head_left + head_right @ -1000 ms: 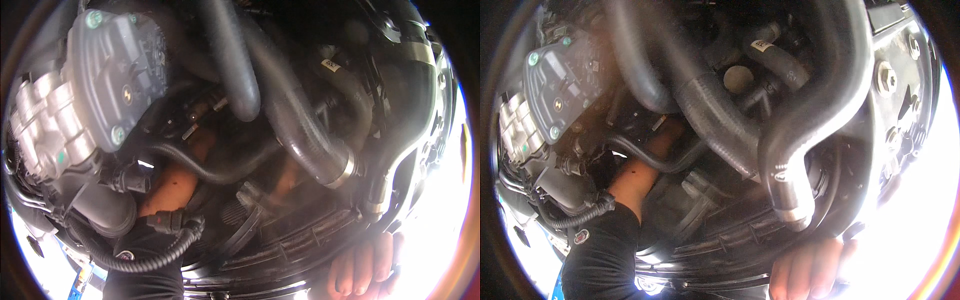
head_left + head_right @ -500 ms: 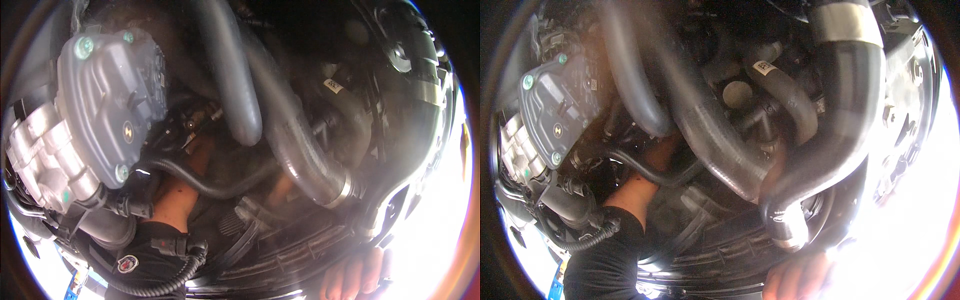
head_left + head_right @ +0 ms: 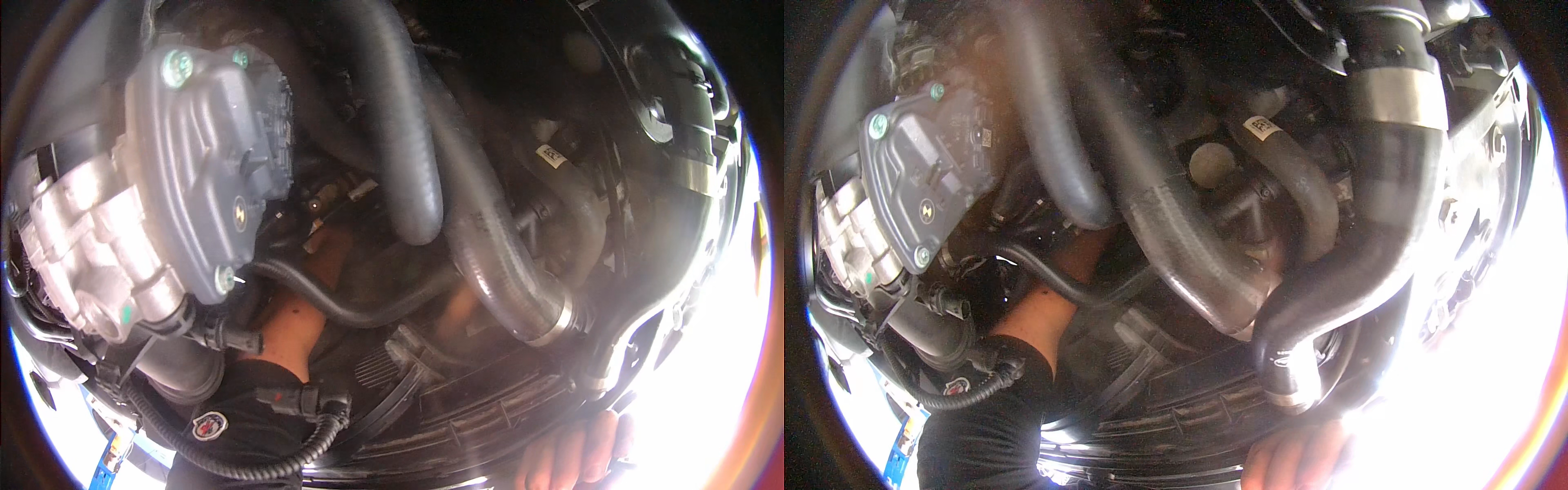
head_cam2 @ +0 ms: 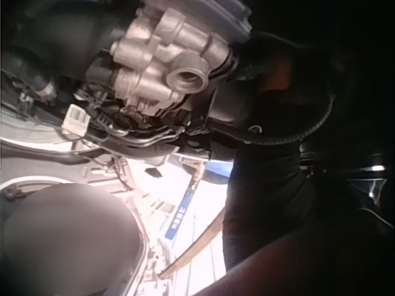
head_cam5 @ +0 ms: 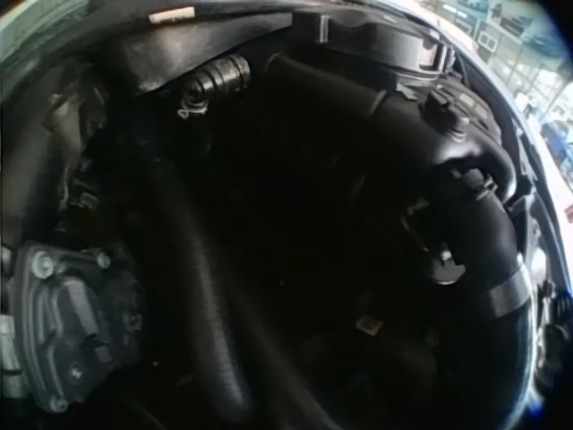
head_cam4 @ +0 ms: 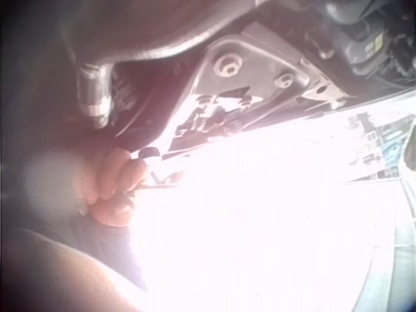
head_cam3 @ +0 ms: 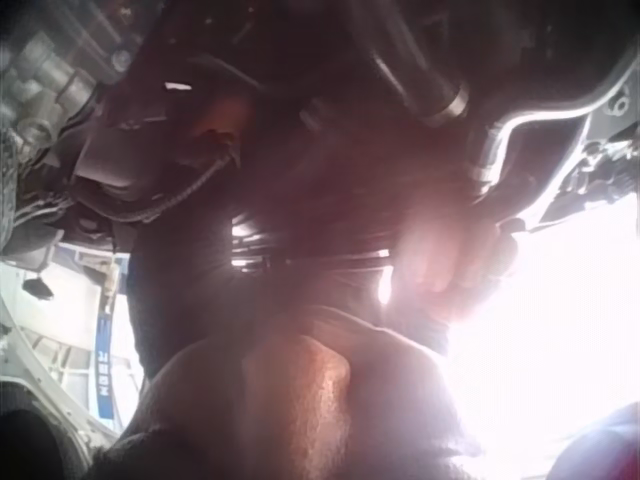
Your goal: The person works under the hood of a white BMW, adjusting and securing a black air intake hose. They retrieve a socket wrench from a tool cart, attach a socket, and tighten a bolt on the intake assembly. The person then repositions the hose and continues securing it by hand.
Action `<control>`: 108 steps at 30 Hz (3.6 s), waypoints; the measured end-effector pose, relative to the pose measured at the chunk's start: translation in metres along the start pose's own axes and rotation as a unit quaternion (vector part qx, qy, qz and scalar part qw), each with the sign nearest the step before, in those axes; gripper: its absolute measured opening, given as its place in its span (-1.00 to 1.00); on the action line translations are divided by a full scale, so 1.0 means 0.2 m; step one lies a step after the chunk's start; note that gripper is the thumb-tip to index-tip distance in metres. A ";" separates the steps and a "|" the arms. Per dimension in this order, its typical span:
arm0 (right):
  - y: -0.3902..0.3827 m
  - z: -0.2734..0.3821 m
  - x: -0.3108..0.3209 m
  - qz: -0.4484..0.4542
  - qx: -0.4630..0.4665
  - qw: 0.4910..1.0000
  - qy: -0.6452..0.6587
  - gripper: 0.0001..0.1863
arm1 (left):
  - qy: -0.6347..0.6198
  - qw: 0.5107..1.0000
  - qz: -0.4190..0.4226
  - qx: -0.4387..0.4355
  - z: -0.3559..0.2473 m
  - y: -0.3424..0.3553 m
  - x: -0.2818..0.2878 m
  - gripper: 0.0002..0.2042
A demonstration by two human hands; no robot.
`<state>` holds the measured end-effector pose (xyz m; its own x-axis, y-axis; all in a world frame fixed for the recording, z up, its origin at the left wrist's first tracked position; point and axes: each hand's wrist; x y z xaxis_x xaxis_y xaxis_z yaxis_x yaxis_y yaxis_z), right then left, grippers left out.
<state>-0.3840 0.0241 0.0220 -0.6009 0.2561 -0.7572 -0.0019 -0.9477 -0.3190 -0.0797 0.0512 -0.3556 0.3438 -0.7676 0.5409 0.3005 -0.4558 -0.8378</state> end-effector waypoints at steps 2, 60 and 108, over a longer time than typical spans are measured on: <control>0.01 0.01 0.02 0.026 -0.008 0.999 -0.020 -0.54 | -0.004 1.000 0.001 0.000 0.00 0.00 0.00 -0.64; -0.05 -0.04 -0.03 -0.061 0.006 0.996 -0.060 -0.75 | -0.075 0.997 -0.009 0.027 0.00 0.02 -0.03 -0.67; -1.16 -0.07 -0.75 0.301 0.064 0.693 -0.652 -0.86 | -0.879 0.271 0.254 -0.300 0.63 -2.54 0.65 -0.68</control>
<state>-0.2833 0.2081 0.2018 -0.7354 -0.5031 0.4540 0.5416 -0.8390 -0.0527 -0.0756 0.2406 0.1491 0.2563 0.3597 -0.8972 -0.2006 -0.8882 -0.4134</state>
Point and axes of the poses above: each hand's wrist, its own y-axis towards the middle knuckle, its own x-axis out of the back of the hand, z = x × y, and after that the axes turned 5 degrees about -z, right-handed
